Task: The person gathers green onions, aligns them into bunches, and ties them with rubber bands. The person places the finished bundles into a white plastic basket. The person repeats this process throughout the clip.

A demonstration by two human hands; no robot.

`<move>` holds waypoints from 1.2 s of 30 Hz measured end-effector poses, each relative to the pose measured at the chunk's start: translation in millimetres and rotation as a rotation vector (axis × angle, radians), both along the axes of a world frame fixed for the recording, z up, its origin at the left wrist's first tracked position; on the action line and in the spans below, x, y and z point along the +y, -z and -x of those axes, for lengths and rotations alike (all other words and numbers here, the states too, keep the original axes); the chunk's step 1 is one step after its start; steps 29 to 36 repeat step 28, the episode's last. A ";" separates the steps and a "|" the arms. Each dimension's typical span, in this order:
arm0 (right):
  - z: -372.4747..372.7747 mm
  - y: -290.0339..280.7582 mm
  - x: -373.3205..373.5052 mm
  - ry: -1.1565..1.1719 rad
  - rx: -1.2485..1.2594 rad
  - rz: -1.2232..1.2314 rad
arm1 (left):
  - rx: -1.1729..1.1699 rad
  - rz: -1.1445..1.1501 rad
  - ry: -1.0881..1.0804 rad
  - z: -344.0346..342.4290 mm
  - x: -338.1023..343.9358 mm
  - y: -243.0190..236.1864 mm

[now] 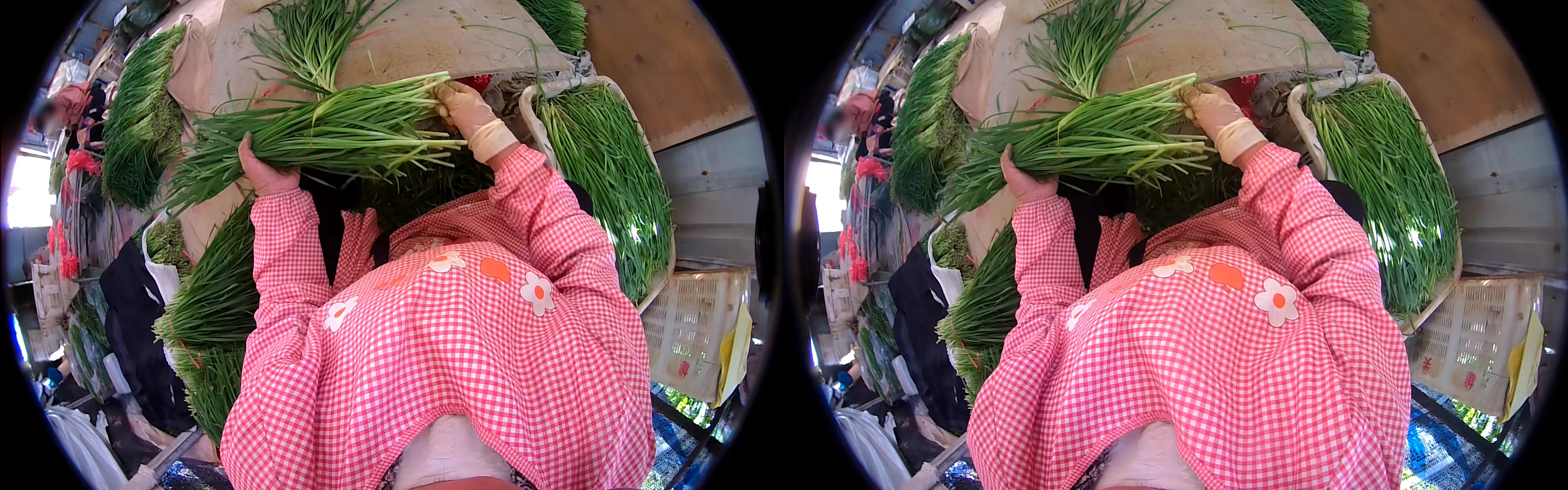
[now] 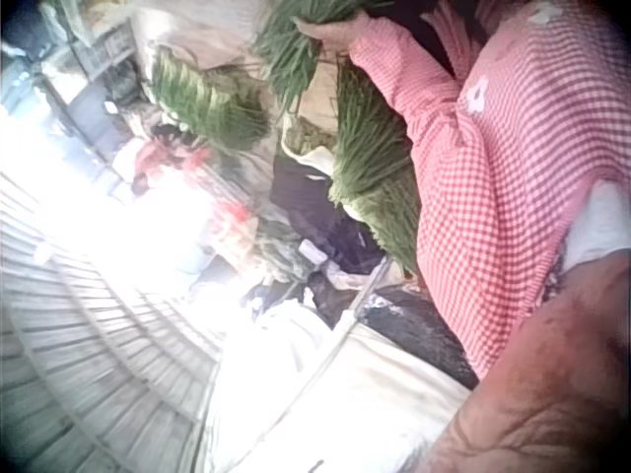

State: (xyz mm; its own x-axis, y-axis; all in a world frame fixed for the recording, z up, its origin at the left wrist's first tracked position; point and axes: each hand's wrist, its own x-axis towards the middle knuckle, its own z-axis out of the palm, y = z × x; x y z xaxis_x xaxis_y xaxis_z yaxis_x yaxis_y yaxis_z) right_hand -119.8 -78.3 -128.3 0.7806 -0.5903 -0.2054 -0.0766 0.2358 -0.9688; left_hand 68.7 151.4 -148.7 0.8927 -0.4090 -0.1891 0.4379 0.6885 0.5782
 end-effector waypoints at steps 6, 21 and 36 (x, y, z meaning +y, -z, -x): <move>3.1 29.1 -13.2 0.089 -0.166 -0.198 | 0.142 -0.061 -0.060 -20.2 -1.1 12.9; -13.9 32.3 61.7 -0.229 -0.072 -0.356 | 0.098 -0.019 -0.066 -13.9 -2.8 9.7; 18.4 28.3 51.3 -0.450 -0.290 -0.517 | 0.143 -0.035 -0.031 -22.7 -3.9 15.6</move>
